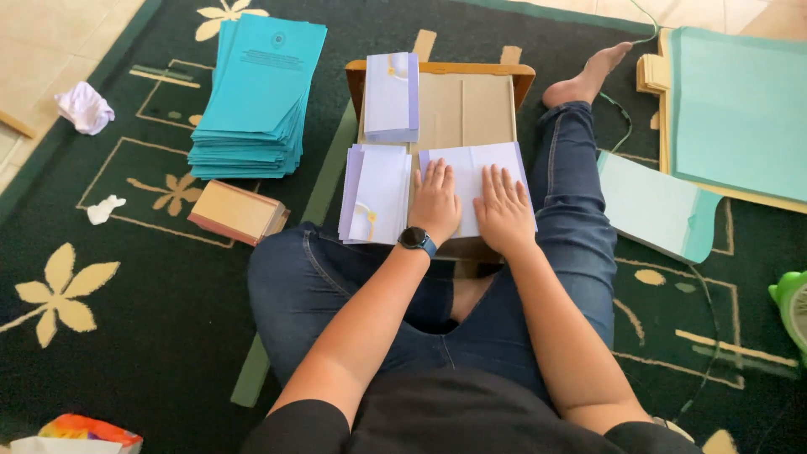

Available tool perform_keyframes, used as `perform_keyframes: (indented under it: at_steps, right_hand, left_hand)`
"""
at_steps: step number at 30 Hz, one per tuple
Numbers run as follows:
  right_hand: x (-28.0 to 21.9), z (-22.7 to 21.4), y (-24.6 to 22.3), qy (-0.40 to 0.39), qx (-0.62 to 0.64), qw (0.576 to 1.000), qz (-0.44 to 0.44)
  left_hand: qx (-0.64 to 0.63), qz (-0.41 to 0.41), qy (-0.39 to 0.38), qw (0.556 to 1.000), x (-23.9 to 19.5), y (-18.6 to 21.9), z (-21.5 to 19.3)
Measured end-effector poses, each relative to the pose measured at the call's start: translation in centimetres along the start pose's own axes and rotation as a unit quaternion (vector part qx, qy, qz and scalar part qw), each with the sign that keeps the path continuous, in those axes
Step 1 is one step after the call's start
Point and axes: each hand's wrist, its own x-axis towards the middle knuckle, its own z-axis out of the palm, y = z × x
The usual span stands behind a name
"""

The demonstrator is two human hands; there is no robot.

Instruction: Folding paper inserts and placing them into folders at a steady pace.

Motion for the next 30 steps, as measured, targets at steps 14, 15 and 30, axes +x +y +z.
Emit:
perform_keyframes:
  at_steps: [14, 15, 30]
  right_hand:
    - [2.9, 4.7, 8.0, 0.014, 0.328, 0.927, 0.183]
    - [2.6, 4.1, 7.4, 0.018, 0.335, 0.925, 0.180]
    - [1.7, 2.1, 6.2, 0.007, 0.340, 0.919, 0.197]
  left_hand:
    - [-0.141, 0.135, -0.152, 0.969, -1.6, 0.8, -0.9]
    - [-0.186, 0.126, -0.143, 0.964, -1.5, 0.5, -1.3]
    - [-0.186, 0.147, -0.183, 0.954, -2.5, 1.7, -3.2]
